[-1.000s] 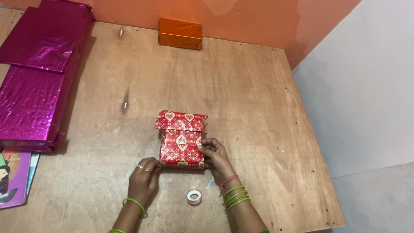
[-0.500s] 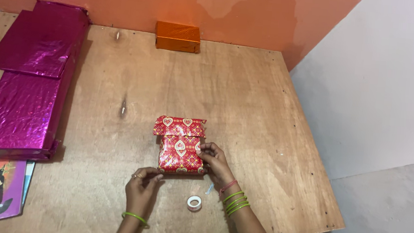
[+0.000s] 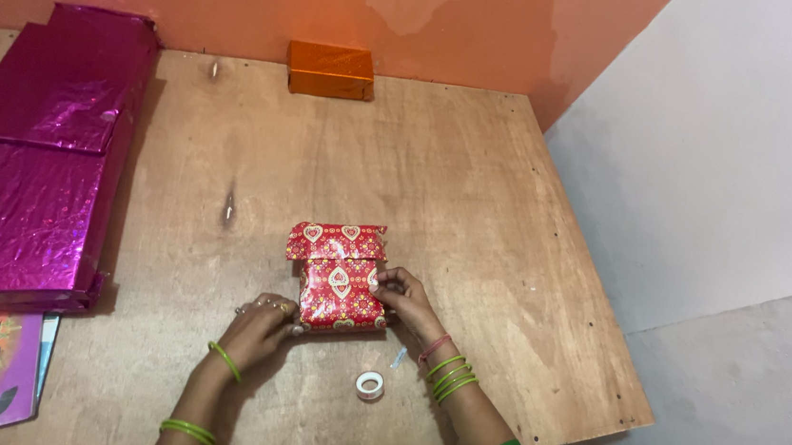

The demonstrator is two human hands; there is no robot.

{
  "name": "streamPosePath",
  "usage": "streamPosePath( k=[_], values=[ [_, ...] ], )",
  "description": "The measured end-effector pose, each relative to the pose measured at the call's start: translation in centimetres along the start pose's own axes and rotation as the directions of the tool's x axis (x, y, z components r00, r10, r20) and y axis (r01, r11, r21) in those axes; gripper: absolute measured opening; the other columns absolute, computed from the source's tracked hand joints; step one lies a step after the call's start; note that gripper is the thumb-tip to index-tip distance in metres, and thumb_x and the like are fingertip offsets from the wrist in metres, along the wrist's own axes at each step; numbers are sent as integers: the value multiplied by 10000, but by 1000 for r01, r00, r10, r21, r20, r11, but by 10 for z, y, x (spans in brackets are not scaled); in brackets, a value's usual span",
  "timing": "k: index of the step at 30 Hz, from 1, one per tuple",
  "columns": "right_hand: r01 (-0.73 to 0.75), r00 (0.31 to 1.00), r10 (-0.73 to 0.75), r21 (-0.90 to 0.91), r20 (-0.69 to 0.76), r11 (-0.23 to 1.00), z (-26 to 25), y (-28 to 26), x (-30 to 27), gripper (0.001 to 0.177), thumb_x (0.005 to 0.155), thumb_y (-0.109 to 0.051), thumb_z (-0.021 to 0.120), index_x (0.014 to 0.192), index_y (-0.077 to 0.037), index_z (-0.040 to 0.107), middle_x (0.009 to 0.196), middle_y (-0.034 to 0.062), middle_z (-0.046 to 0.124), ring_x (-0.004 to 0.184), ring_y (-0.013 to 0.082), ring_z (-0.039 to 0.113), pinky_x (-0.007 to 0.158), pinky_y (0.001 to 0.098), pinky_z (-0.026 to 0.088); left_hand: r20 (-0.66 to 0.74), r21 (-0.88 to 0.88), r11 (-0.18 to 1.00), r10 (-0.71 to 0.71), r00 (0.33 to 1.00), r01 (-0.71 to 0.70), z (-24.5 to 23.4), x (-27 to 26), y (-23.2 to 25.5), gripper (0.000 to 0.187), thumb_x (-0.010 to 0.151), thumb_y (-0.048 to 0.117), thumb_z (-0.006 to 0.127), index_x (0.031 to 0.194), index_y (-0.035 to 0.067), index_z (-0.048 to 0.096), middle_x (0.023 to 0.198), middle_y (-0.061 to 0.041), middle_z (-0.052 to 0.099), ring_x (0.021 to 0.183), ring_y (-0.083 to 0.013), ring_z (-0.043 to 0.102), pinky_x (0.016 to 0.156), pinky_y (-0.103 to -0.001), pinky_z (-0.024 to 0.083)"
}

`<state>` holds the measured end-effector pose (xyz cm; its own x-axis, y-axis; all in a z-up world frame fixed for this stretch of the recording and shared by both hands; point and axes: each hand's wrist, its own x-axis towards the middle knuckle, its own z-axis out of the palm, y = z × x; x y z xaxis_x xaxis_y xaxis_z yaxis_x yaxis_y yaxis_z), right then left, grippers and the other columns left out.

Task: The person wraps a small rectangular box with red patterned paper on a wooden table. They fold the paper around the box, crease edges, and secure the folds with clear tape. The wrapped gift is placed on the table at the end.

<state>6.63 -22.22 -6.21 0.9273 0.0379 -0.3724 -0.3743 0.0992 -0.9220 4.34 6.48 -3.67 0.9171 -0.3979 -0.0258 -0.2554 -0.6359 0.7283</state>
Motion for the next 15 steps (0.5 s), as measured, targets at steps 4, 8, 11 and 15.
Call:
streamPosePath(
  k=[4, 8, 11, 15],
  values=[
    [5, 1000, -5, 6, 8, 1000, -1, -2, -2, 225, 911, -121, 714, 1106, -79, 610, 975, 17, 689, 810, 92, 666, 667, 266, 548, -176, -597, 772, -390, 904, 217, 32, -22, 12, 171, 855, -12, 681, 1026, -11, 690, 975, -120, 740, 925, -174, 719, 822, -286, 571],
    [63, 998, -63, 23, -1, 998, 5, 3, -5, 231, 909, -110, 721, 1113, -64, 621, 991, 25, 696, 860, 89, 670, 732, 248, 548, -333, -778, 628, -444, 832, 23, 76, -29, 10, 108, 875, -19, 717, 979, -49, 717, 972, -119, 703, 909, -194, 672, 820, -313, 573],
    [85, 996, -86, 80, 7, 993, 4, 9, -1, 233, 906, -93, 723, 1110, -50, 620, 995, 31, 697, 884, 95, 670, 763, 248, 552, -326, -728, 686, -333, 884, -10, 77, -27, -4, 100, 862, -39, 704, 961, -34, 710, 1004, -111, 668, 948, -207, 663, 842, -328, 597],
    [102, 995, -102, 16, -9, 995, -3, 22, 9, 234, 913, -77, 724, 1116, -42, 613, 998, 41, 691, 894, 103, 659, 765, 253, 544, -184, -279, 946, -219, 958, 163, 36, -3, -26, 134, 920, 49, 680, 1035, 65, 746, 1079, -153, 730, 1039, -302, 694, 900, -385, 552]
  ],
)
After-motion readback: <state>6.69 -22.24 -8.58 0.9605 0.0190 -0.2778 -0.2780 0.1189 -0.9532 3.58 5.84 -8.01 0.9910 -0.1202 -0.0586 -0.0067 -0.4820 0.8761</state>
